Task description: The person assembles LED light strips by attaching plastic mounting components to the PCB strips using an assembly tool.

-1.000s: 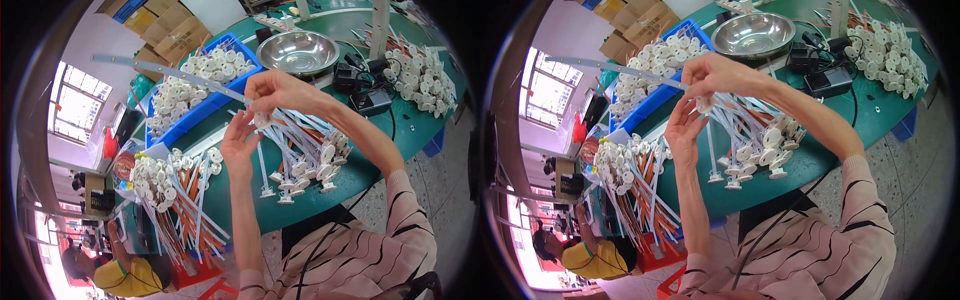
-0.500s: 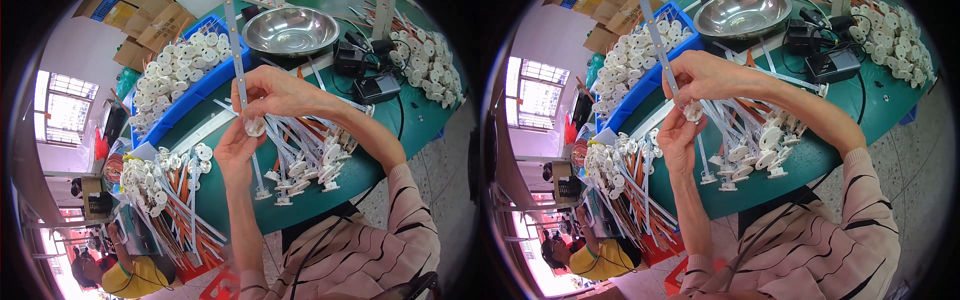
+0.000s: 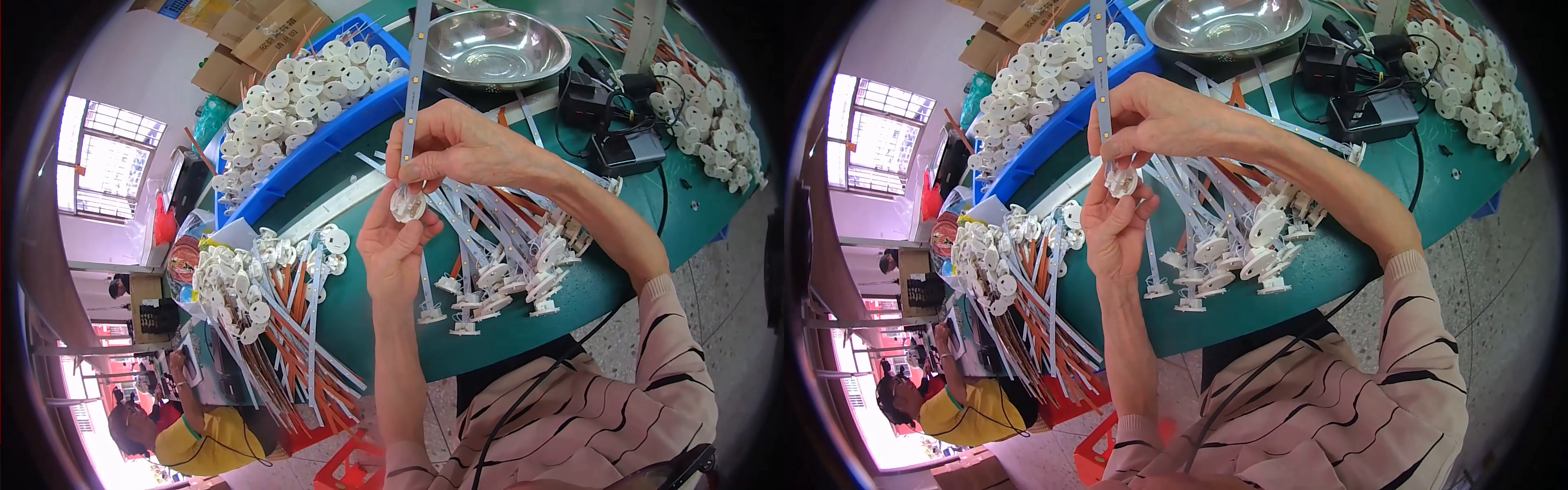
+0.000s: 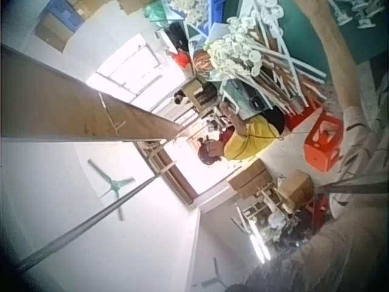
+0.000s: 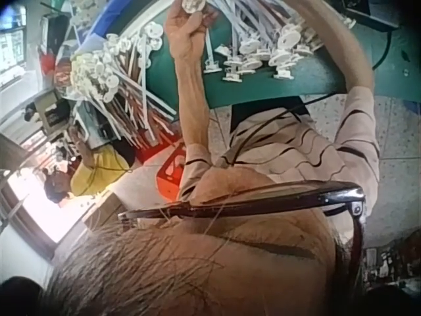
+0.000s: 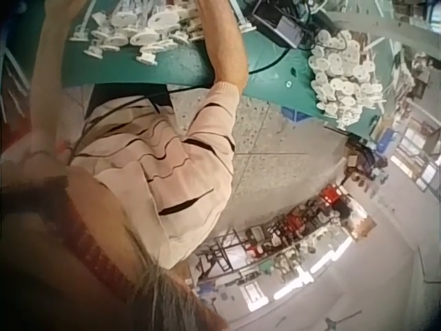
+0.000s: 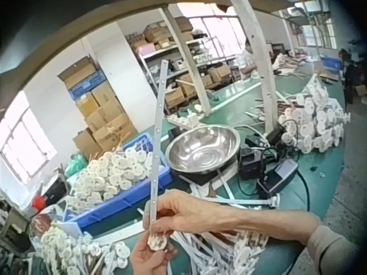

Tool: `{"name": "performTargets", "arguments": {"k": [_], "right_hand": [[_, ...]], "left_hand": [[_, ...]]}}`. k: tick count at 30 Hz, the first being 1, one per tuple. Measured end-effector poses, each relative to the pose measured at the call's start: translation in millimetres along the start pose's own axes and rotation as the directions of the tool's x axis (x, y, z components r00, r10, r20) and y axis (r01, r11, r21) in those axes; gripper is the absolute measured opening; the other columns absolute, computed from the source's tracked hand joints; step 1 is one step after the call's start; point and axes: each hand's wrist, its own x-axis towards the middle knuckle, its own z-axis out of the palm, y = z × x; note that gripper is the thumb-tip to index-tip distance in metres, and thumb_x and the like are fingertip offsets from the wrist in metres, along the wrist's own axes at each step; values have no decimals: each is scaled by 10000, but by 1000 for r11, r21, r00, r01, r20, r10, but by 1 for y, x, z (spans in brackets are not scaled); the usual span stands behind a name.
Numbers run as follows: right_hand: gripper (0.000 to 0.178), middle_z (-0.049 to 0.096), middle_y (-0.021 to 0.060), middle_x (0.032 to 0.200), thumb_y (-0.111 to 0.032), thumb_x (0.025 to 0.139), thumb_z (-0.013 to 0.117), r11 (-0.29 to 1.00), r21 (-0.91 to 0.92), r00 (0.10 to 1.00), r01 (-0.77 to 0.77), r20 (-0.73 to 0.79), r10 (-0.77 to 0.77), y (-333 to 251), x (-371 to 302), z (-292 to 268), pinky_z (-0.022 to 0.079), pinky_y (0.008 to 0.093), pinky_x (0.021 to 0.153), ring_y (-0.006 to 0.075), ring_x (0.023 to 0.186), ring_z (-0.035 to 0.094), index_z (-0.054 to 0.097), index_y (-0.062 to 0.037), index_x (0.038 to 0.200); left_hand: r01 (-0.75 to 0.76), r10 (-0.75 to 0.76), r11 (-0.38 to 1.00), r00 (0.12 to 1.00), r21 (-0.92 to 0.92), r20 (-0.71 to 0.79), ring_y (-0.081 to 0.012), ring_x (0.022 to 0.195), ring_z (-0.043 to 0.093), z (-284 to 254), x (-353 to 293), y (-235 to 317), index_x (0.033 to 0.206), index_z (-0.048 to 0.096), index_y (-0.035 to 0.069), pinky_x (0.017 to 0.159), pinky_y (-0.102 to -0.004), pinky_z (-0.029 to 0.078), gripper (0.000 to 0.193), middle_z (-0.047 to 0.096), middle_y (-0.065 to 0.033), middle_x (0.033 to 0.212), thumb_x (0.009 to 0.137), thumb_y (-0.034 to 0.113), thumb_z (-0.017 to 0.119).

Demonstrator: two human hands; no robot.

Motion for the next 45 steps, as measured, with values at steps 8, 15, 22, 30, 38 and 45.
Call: {"name": "performTargets", "arguments": {"k": [8, 15, 22, 30, 38, 45], "right_hand": [[74, 605, 7, 711, -78, 819, 604, 998, -29, 998, -64, -8, 64, -4, -1, 2, 424, 186, 583, 50, 664, 550, 629, -11, 840], [57, 599, 11, 722, -36, 810, 587, 999, -34, 1000, -20, 14, 21, 2, -1, 5, 439, 204, 607, 65, 669, 546, 625, 5, 822], [72, 597, 49, 696, -40, 774, 626, 955, -284, 996, 88, 42, -80, 7, 0, 5, 455, 250, 630, 109, 652, 551, 630, 8, 828], [64, 604, 67, 694, -27, 769, 624, 940, -333, 997, 70, 48, -57, 10, 0, 9, 463, 271, 644, 125, 663, 564, 623, 21, 812], [84, 629, 97, 715, 1, 753, 613, 910, -406, 996, 79, 58, -60, 7, -2, 13, 480, 281, 681, 161, 706, 610, 637, 18, 831], [95, 630, 105, 716, 16, 739, 616, 881, -452, 990, 138, 55, -126, 14, 0, 13, 488, 285, 665, 171, 691, 620, 640, 20, 831]], "left_hand": [[39, -51, 981, 997, -192, -60, -307, 1046, 564, 11, 1, 6, 1291, 365, -64, 882, -343, 494, 491, 511, -196, 1207, 831, -56, 535], [22, -24, 996, 999, -82, -30, -252, 992, 589, 3, 1, 2, 1288, 398, -47, 825, -326, 513, 457, 553, -182, 1147, 851, 2, 522], [4, 10, 997, 983, 76, -185, -250, 910, 630, 16, 1, 1, 1280, 401, -59, 787, -329, 545, 460, 597, -172, 1065, 839, -20, 526], [7, 22, 990, 979, 143, -203, -260, 871, 644, 16, 0, 4, 1248, 425, -81, 767, -347, 561, 425, 617, -189, 1008, 836, -29, 517], [26, 15, 981, 978, 193, -208, -252, 871, 645, 24, -2, 7, 1223, 437, -101, 768, -342, 559, 404, 621, -184, 988, 835, -22, 517], [59, -7, 971, 976, 233, -219, -240, 836, 653, 20, -3, 9, 1218, 439, -111, 755, -333, 559, 402, 630, -170, 965, 834, -21, 520]]}}
